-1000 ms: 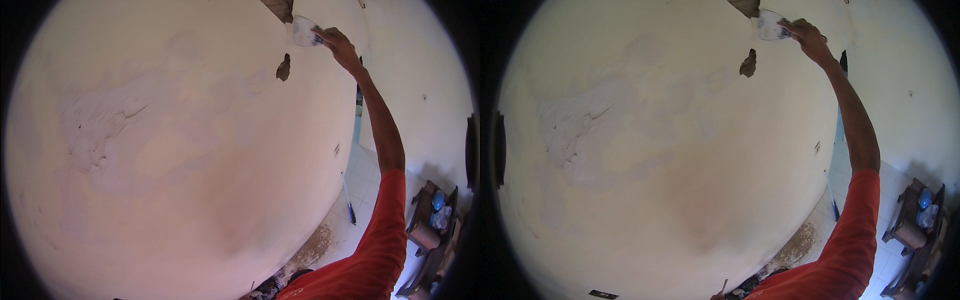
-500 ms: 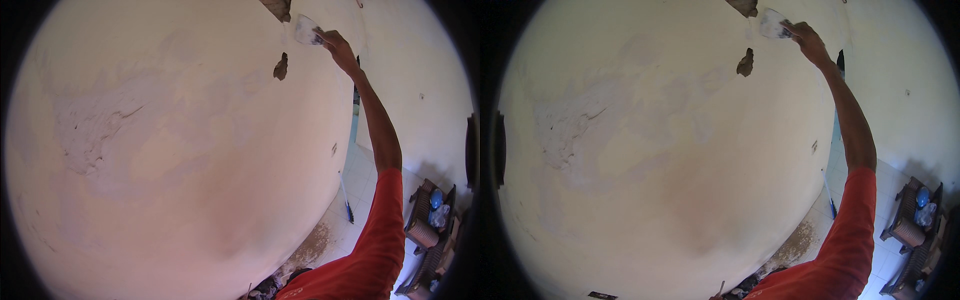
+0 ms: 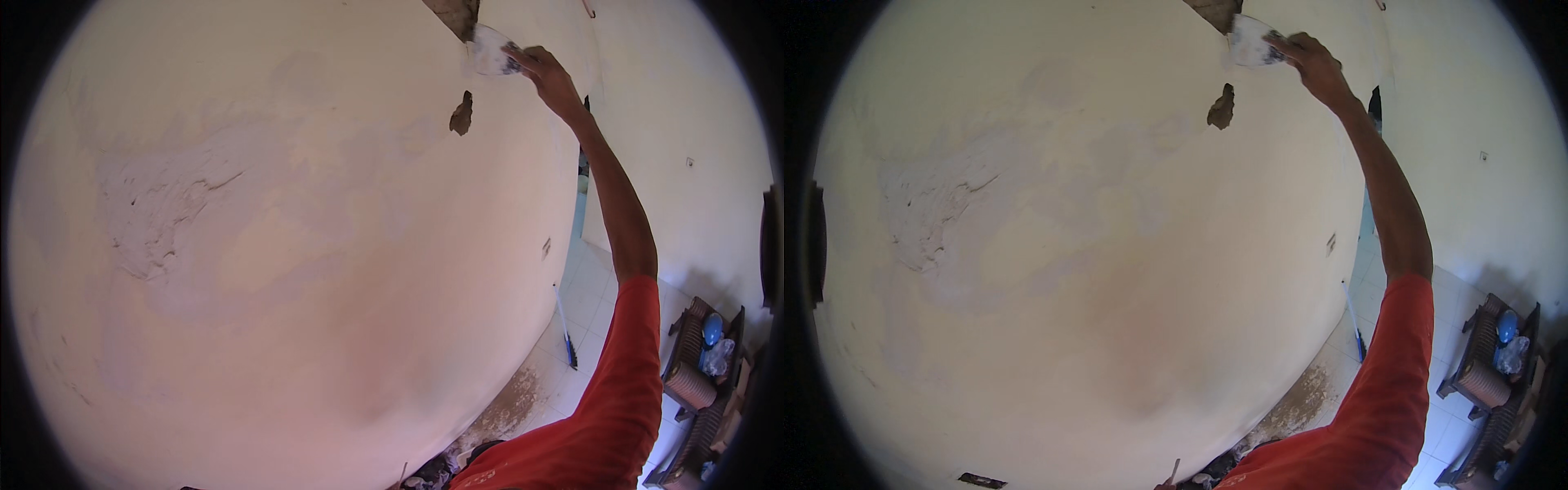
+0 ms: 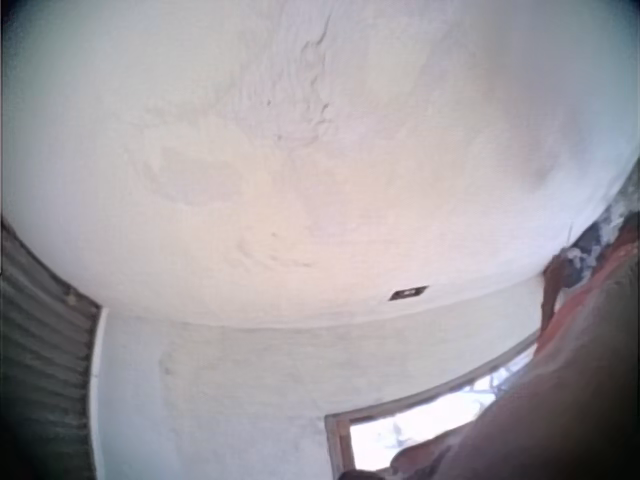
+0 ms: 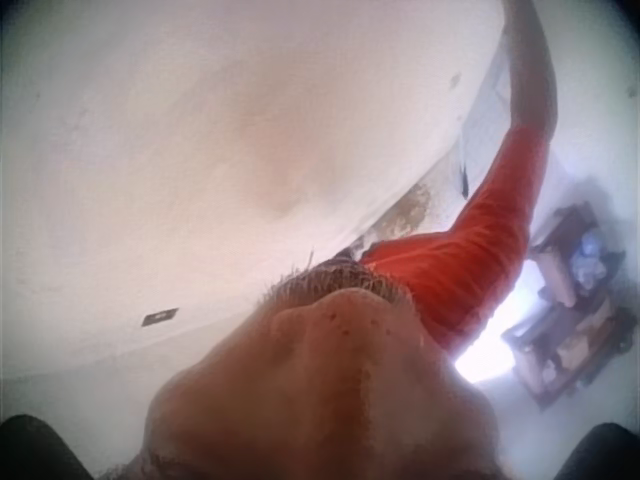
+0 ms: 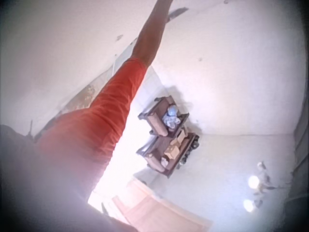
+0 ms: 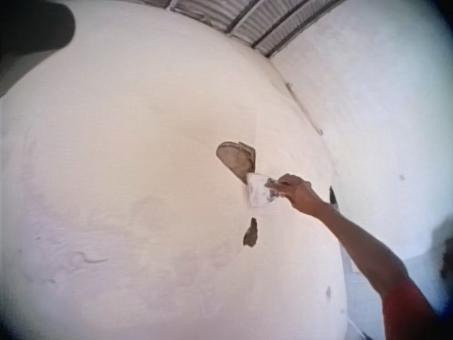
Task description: The person applies white plaster to a ceiling and a wall using two putty knives, loading the tools from a plastic container on the floor.
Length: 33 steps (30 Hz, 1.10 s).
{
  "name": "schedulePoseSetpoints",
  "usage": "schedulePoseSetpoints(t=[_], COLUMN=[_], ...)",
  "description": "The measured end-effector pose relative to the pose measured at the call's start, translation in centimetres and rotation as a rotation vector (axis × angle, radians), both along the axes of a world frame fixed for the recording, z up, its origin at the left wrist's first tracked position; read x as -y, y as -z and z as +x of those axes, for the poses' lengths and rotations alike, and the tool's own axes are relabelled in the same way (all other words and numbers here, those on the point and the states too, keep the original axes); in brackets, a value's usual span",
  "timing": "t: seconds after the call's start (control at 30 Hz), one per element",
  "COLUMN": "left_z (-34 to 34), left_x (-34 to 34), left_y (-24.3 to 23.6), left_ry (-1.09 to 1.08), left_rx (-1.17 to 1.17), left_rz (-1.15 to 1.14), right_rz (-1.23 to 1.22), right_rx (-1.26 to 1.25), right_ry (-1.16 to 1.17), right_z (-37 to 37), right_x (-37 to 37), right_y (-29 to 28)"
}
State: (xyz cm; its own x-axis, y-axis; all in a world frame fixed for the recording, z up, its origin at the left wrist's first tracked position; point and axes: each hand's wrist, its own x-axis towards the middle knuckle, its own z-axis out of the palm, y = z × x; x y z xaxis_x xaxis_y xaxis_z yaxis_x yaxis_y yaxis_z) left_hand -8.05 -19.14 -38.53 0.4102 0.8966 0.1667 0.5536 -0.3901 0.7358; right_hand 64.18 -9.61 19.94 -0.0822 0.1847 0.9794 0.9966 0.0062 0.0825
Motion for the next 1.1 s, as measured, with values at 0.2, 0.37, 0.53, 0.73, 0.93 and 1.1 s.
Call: schedulePoseSetpoints(t=[0.2,0.37,0.53,0.73,0.93,1.1], left_z=[-0.7,-0.7,-1.9,-2.0,-2.8,-4.8], left_x=[0.4,0.1,1.0,0.8,1.2,2.6], left_y=[-0.2,0.0,0.0,-0.1,0.1,0.2], left_ry=[0.004,0.003,-0.022,-0.008,-0.026,-0.048], left_rx=[-0.009,0.0,-0.014,-0.005,0.001,-0.013], left_rz=[-0.001,0.0,-0.001,0.0,0.001,0.009], right_rz=[-0.119,-0.213,-0.084,-0.073,-0.195,-0.127], right_rx=[0.075,-0.031,0.0,0.041,-0.138,0.034], right_ry=[0.156,0.289,0.005,0.226,0.205,0.074], right_z=[-0.2,4.1,0.3,3.1,2.8,-1.4], right_x=[-1.8,1.2,-1.3,-1.7,0.9,-2.0], right_y=[0.1,2.0,0.3,1.5,1.7,0.4])
